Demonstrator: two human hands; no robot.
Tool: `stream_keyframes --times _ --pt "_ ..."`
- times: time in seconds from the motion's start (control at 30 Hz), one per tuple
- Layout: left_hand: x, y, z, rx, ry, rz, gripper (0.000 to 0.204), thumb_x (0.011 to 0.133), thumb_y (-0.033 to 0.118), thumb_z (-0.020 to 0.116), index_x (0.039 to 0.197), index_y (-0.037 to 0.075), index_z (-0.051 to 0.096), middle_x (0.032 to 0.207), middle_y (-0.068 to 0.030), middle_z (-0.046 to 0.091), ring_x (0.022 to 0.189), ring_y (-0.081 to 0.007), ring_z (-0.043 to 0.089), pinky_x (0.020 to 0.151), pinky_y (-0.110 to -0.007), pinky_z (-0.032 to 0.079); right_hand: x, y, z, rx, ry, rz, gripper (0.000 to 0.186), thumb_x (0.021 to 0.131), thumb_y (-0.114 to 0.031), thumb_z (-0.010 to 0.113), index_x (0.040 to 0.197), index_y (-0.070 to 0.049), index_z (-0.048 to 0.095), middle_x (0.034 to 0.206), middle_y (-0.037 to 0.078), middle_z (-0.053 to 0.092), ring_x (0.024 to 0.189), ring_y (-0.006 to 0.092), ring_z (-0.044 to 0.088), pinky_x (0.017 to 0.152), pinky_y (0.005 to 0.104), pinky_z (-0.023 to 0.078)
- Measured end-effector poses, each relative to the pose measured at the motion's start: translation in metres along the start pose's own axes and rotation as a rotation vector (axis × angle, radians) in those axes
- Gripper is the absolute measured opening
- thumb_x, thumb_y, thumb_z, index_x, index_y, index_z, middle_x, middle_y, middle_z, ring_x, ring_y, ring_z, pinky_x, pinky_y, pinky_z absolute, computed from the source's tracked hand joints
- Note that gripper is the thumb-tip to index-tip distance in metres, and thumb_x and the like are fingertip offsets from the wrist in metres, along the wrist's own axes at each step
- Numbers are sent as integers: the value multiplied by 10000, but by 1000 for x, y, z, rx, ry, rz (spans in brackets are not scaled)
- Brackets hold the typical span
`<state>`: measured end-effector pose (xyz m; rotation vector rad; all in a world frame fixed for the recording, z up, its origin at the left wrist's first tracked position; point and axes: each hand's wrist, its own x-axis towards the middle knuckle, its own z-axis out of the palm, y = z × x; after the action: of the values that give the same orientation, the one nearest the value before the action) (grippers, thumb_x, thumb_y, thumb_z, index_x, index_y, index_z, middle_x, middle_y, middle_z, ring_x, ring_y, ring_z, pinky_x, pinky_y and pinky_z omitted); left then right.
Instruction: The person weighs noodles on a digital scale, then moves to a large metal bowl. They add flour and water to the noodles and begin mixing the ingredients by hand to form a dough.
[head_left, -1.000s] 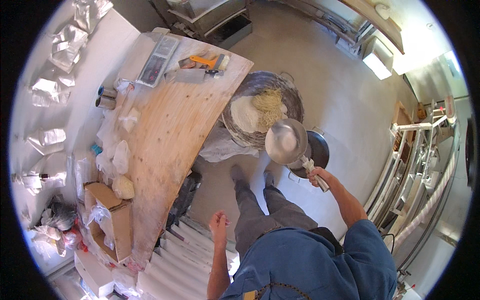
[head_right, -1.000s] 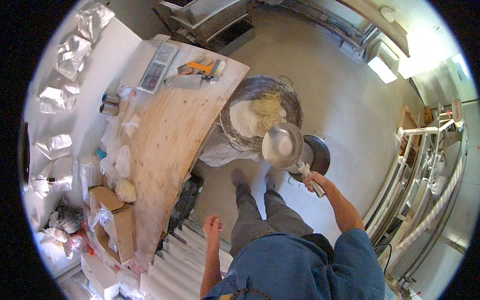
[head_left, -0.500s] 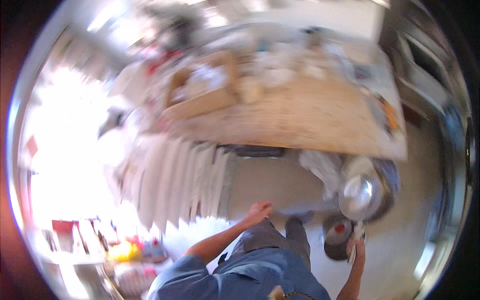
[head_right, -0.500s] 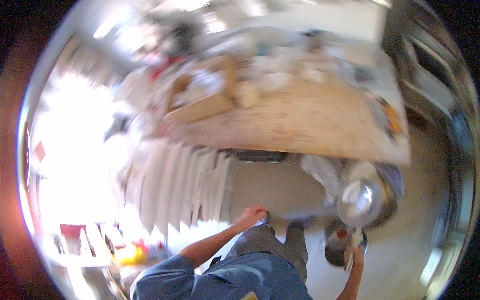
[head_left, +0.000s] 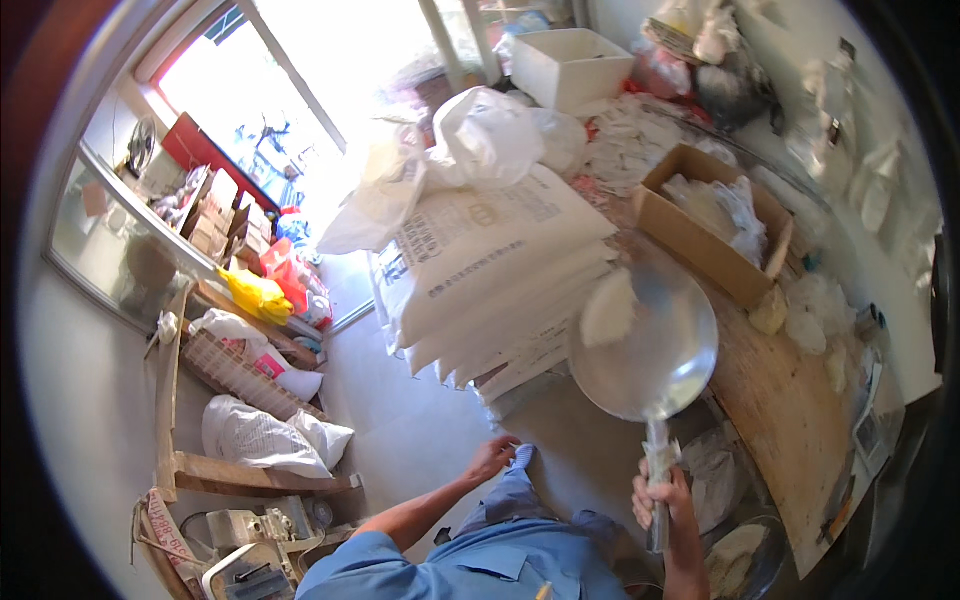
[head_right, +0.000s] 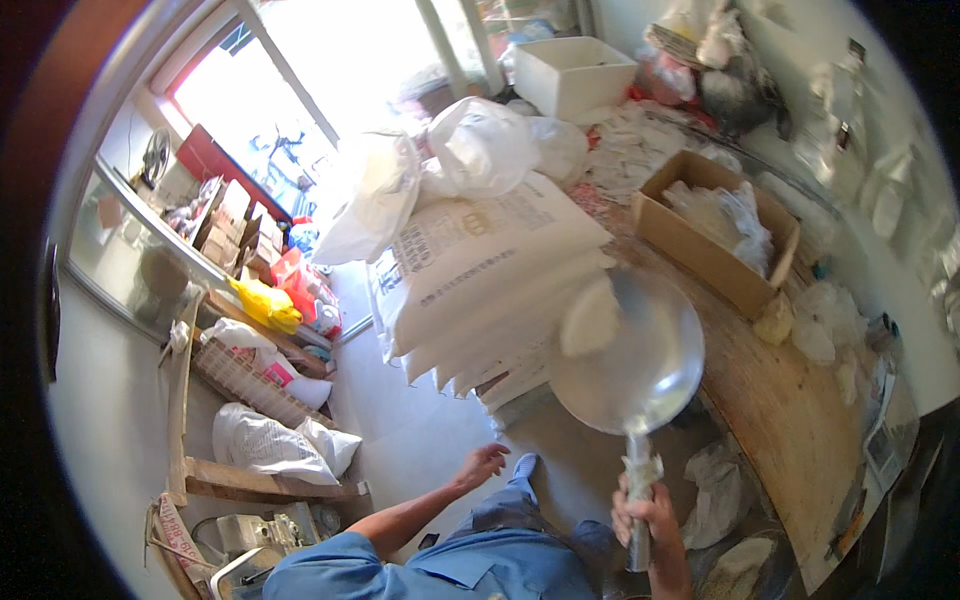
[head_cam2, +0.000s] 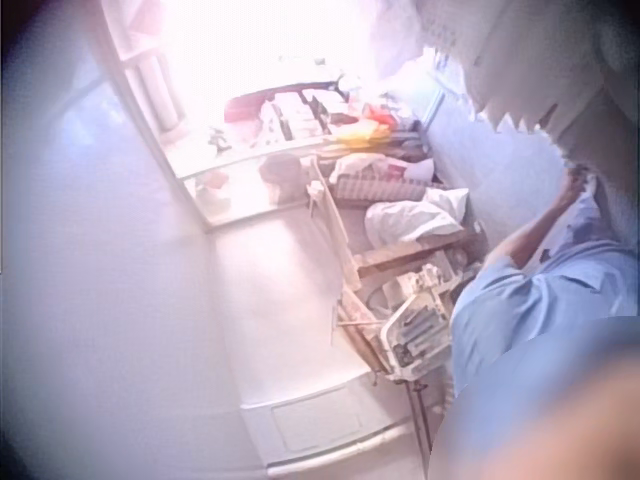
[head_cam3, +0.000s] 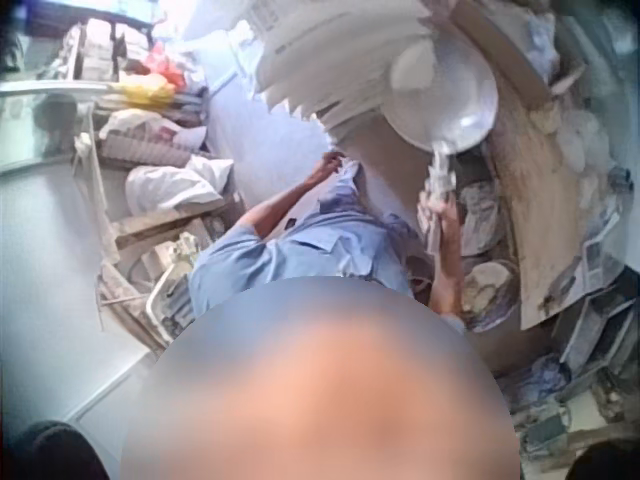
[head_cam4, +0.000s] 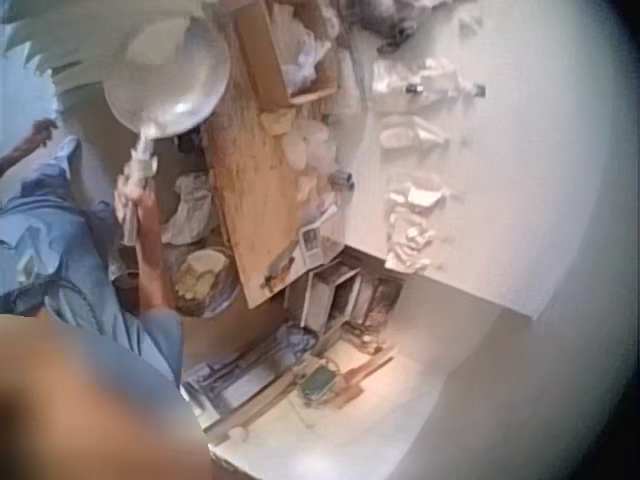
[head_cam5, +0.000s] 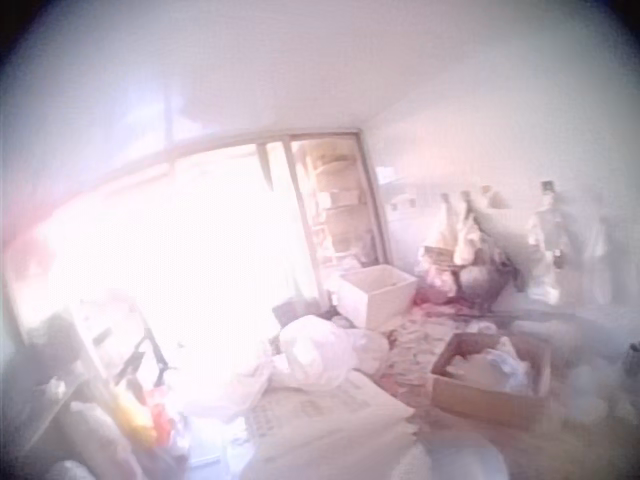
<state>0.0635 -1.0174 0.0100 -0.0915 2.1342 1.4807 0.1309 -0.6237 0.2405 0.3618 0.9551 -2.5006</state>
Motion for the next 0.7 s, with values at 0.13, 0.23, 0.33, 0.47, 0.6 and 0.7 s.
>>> stream_keyframes --times 0.13,0.23,0.33,0.47,0.6,0.7 --pt "-27 -24 -115 -172 270 -35 280 1009 132 573 1237 18 688 907 -64 702 754 -138 651 659 -291 536 113 -17 152 -43 -278 94 364 819 -107 660 1130 -34 486 670 76 526 431 176 538 387 317 472" --pt "-43 -39 -173 -247 441 -77 260 978 80 568 1186 4 705 853 -73 713 698 -127 657 629 -284 546 199 -13 237 -128 -348 121 372 863 -147 702 1149 -32 495 702 69 544 458 169 550 392 321 478" --pt "-59 -55 -201 -268 511 -93 251 992 98 569 1184 9 704 878 -78 730 707 -124 669 612 -276 531 308 1 319 -182 -408 103 190 907 -161 672 955 -33 540 697 37 523 484 158 551 409 321 483" --pt "-64 -57 -206 -337 500 -184 250 1011 126 570 1199 17 694 897 -77 735 718 -124 674 618 -266 523 479 32 441 -316 -64 -210 136 833 -74 672 841 44 605 682 79 573 542 205 573 455 391 444" --pt "-59 -53 -182 -441 450 -143 235 1023 147 614 1203 13 684 898 -87 725 712 -135 669 623 -277 522 543 38 413 -1208 211 -663 360 807 -147 705 967 159 602 875 305 706 762 413 716 699 483 569" --pt "-51 -60 -165 -503 427 -162 251 1038 195 630 1212 22 680 894 -74 716 718 -132 666 634 -274 523 531 39 345 -1421 163 -903 521 785 -168 702 1163 146 526 880 292 692 774 438 688 683 516 558"
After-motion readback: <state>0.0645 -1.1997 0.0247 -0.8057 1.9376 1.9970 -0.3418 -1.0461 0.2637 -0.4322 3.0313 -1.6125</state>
